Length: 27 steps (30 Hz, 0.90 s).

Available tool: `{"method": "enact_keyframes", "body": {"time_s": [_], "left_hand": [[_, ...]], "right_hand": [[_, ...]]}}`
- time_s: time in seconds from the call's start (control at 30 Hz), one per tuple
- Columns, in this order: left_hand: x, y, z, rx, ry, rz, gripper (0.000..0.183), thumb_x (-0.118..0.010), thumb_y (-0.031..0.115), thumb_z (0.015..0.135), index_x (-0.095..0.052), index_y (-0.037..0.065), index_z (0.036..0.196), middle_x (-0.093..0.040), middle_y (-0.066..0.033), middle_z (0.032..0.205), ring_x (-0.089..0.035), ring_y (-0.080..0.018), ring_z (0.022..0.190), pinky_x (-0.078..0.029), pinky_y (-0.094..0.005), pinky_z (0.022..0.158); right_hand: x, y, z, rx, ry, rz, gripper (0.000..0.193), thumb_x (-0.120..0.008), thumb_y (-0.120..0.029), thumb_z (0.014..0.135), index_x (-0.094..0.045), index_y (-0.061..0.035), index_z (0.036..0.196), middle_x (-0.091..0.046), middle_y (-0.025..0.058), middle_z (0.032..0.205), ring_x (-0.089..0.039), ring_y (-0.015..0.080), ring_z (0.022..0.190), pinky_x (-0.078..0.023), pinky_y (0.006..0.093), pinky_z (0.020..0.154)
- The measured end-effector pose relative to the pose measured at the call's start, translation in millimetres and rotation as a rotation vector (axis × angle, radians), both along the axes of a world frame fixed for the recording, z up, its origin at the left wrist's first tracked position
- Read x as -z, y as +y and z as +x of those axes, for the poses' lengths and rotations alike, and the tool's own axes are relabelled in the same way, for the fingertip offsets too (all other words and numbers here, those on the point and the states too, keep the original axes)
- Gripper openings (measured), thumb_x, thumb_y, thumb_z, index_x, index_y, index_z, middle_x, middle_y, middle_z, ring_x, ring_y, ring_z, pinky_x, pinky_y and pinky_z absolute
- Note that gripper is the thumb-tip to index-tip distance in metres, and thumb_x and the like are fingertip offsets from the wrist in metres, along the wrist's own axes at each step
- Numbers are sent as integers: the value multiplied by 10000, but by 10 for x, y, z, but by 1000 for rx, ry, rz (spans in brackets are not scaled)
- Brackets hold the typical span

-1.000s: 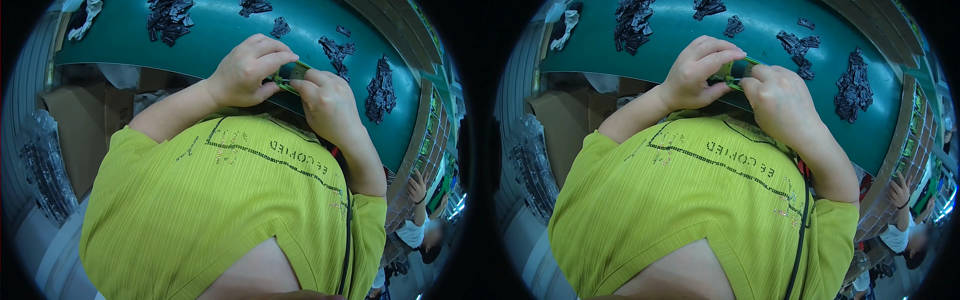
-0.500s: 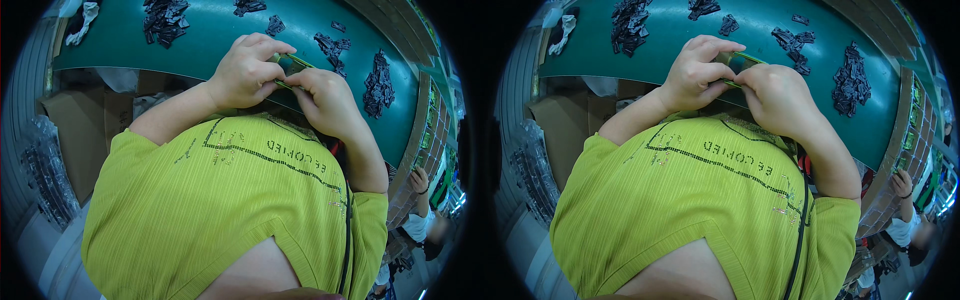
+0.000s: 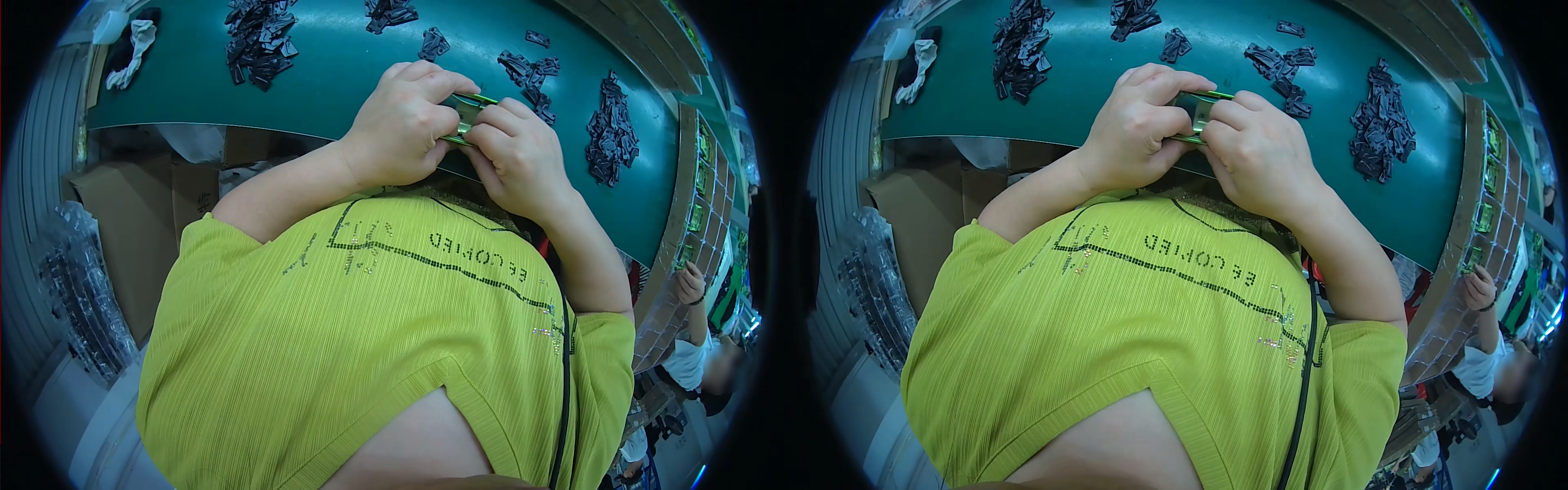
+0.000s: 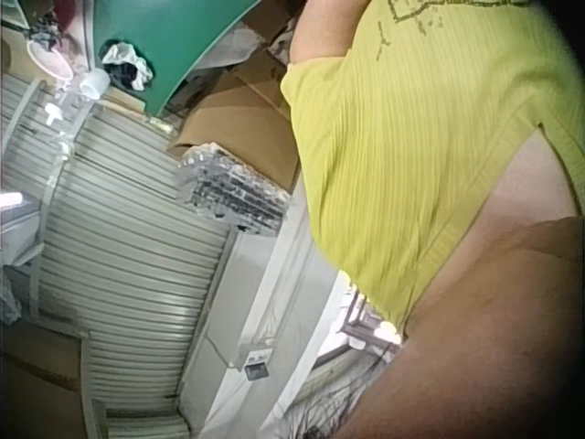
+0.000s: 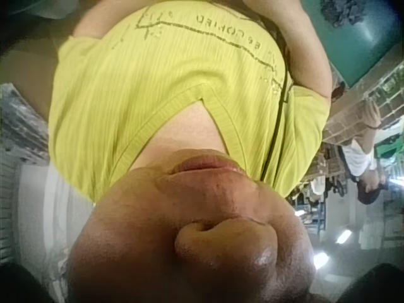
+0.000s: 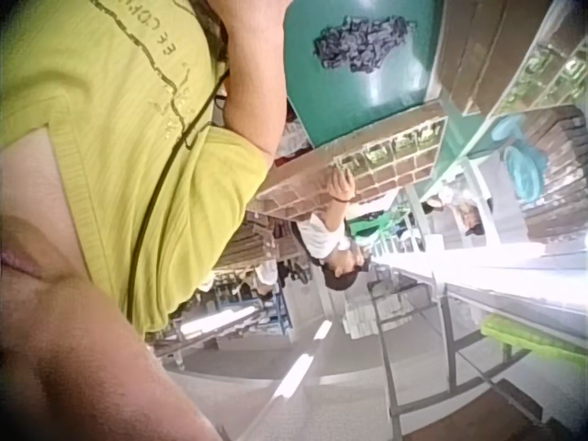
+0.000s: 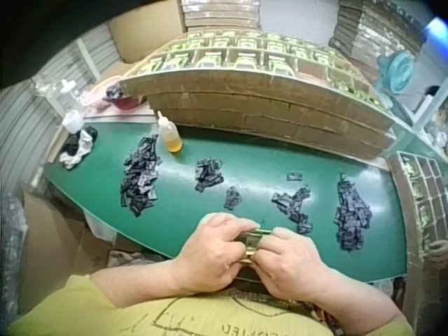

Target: The person applies adhesive from a bottle onto small plastic components, then takes toy car bodies and attaches the plastic components to them by hand.

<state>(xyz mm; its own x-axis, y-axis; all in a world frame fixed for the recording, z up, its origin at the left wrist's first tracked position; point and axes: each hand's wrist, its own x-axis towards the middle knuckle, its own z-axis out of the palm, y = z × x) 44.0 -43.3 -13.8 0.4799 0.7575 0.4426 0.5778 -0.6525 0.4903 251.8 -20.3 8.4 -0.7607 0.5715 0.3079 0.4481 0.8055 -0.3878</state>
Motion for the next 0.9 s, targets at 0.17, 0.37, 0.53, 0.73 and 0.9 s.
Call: {"method": "enact_keyframes", "body": {"time_s": [0.17,0.37,0.53,0.73,0.9], "left_hand": [[-78,13,14,-32,53,-93,142,-782,66,655,-672,81,745,-637,-81,1218,-583,-284,1080,-420,-432,954],[-116,-29,150,-115,141,-69,144,-751,47,673,-683,72,797,-617,-104,1238,-554,-310,1138,-400,-461,997],[-204,-6,160,-121,76,-106,124,-741,71,665,-677,50,769,-606,-115,1247,-500,-333,1251,-372,-489,1045],[-395,277,116,46,-28,-164,219,-765,181,650,-679,31,783,-632,-121,1167,-518,-329,1218,-388,-458,1028],[-579,581,92,267,-299,-601,323,-788,114,748,-686,27,1042,-646,-49,976,-588,-144,898,-462,-270,807]], "right_hand": [[-40,46,9,-14,10,-70,94,-700,-76,745,-632,-50,805,-599,70,845,-577,264,841,-508,354,745],[71,7,12,7,-85,77,112,-639,-48,726,-616,-28,834,-591,90,872,-563,273,839,-502,355,765],[12,119,101,-6,-13,20,122,-667,-37,732,-611,-23,840,-591,105,864,-568,290,831,-496,376,764],[-299,231,221,7,75,-123,185,-749,-42,721,-606,3,830,-580,121,823,-575,302,818,-472,388,712],[-363,397,458,163,274,-826,187,-770,-118,820,-652,2,902,-611,44,827,-531,131,724,-419,269,632]]}}
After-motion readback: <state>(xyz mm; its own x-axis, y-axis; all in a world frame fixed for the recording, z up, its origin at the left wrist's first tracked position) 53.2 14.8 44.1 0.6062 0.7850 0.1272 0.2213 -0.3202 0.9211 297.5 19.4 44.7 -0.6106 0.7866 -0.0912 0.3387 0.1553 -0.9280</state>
